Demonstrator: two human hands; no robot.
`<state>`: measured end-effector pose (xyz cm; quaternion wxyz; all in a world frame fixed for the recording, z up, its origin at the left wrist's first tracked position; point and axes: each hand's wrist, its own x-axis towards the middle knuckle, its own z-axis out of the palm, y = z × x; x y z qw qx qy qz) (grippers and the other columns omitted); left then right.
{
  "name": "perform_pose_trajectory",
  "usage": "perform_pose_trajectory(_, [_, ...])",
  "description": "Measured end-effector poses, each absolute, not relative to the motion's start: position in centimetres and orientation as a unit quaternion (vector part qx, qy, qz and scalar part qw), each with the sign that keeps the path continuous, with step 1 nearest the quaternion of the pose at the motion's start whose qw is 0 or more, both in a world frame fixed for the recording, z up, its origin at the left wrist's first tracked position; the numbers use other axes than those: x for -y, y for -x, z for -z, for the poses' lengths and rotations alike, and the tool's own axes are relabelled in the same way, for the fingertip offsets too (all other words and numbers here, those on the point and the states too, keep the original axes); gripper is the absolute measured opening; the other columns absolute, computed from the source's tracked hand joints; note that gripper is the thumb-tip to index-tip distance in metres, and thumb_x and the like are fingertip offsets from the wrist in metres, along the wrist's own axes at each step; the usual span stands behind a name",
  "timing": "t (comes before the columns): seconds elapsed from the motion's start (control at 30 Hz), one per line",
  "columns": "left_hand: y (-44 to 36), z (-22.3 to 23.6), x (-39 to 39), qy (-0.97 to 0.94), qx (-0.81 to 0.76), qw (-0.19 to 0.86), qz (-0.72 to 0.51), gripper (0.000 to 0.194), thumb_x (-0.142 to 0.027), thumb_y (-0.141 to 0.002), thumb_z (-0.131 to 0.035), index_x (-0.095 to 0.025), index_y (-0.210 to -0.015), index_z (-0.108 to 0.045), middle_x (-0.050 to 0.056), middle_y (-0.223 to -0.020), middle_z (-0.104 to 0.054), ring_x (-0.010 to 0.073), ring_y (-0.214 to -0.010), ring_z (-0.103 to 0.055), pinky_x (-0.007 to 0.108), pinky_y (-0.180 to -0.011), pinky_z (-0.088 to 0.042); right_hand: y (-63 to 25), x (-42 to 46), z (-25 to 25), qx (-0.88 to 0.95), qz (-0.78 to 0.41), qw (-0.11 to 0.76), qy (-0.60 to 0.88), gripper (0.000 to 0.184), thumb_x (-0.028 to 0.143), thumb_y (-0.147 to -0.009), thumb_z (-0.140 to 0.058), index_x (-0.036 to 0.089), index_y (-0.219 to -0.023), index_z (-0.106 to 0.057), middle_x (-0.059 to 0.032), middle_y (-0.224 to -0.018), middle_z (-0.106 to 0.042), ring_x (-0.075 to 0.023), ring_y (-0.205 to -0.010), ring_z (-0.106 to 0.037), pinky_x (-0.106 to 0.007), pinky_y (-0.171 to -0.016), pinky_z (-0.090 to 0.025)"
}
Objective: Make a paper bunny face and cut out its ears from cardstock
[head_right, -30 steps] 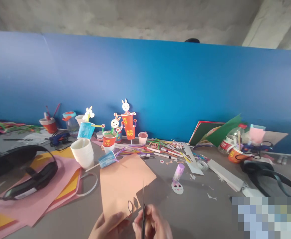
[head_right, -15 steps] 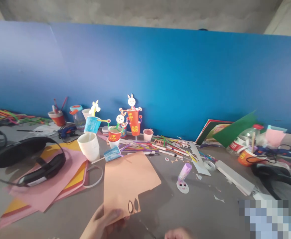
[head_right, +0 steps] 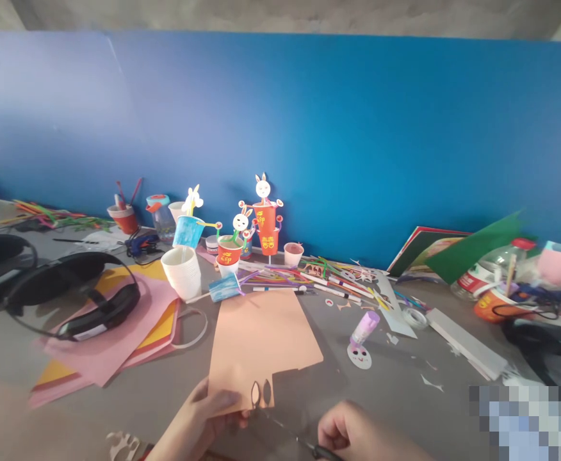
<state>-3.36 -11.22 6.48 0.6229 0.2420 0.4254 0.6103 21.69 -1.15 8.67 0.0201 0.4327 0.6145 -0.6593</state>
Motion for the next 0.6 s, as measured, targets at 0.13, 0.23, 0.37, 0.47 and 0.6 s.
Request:
perform_pose_trajectory(0.13, [3.3, -6.4, 11.2, -0.240, -0.419, 0.623, -0.615, 0.013, -0.018, -0.080, -0.070, -0.009, -0.087, -0.076, 0.011, -0.083, -0.072, 0.0205, -0.071, -0.064, 0.030, -0.067, -0.052, -21.4, 0.5, -9.4, -0.616, 0.660, 0.056, -0.428, 0.020, 0.026, -0.061, -0.068, 0.020, -0.056, -0.049, 0.0079, -0.045, -0.048, -0.0038, -0.038, -0.037, -0.015, -0.037, -0.014])
perform_pose_trajectory(0.23, [3.2, -6.6, 11.2, -0.238, -0.416, 0.623, -0.618, 0.012, -0.017, -0.080, -0.069, -0.010, -0.087, -0.076, 0.011, -0.083, -0.072, 0.0207, -0.072, -0.064, 0.030, -0.067, -0.052, -21.2, 0.2, -10.0, -0.612, 0.665, 0.066, -0.424, 0.025, 0.031, -0.059, -0.069, 0.021, -0.055, -0.047, 0.0085, -0.043, -0.047, -0.0033, -0.036, -0.034, -0.015, -0.036, -0.015])
perform_pose_trajectory(0.37, [3.1, -6.9, 11.1, -0.235, -0.416, 0.627, -0.616, 0.012, -0.015, -0.080, -0.069, -0.010, -0.086, -0.077, 0.010, -0.081, -0.072, 0.0200, -0.071, -0.064, 0.029, -0.066, -0.052, -21.0, 0.1, -10.8, -0.628, 0.664, 0.062, -0.401, 0.024, 0.030, -0.062, -0.069, 0.020, -0.055, -0.050, 0.0073, -0.044, -0.050, -0.0033, -0.037, -0.038, -0.014, -0.037, -0.017])
perform_pose_trajectory(0.47, [3.1, -7.0, 11.1, -0.230, -0.418, 0.627, -0.615, 0.011, -0.014, -0.080, -0.068, -0.010, -0.085, -0.077, 0.010, -0.079, -0.072, 0.0193, -0.069, -0.064, 0.028, -0.065, -0.053, -21.0, -0.1, -10.9, -0.632, 0.657, 0.067, -0.406, 0.022, 0.028, -0.063, -0.070, 0.019, -0.055, -0.052, 0.0062, -0.046, -0.052, -0.0032, -0.037, -0.041, -0.015, -0.038, -0.017])
perform_pose_trajectory(0.6, [3.0, -6.8, 11.1, -0.229, -0.417, 0.627, -0.617, 0.012, -0.013, -0.080, -0.066, -0.009, -0.086, -0.076, 0.011, -0.082, -0.072, 0.0197, -0.071, -0.065, 0.029, -0.067, -0.053, -21.1, -0.2, -10.8, -0.640, 0.653, 0.068, -0.400, 0.019, 0.028, -0.064, -0.070, 0.018, -0.056, -0.056, 0.0063, -0.045, -0.052, -0.0030, -0.036, -0.040, -0.015, -0.038, -0.018])
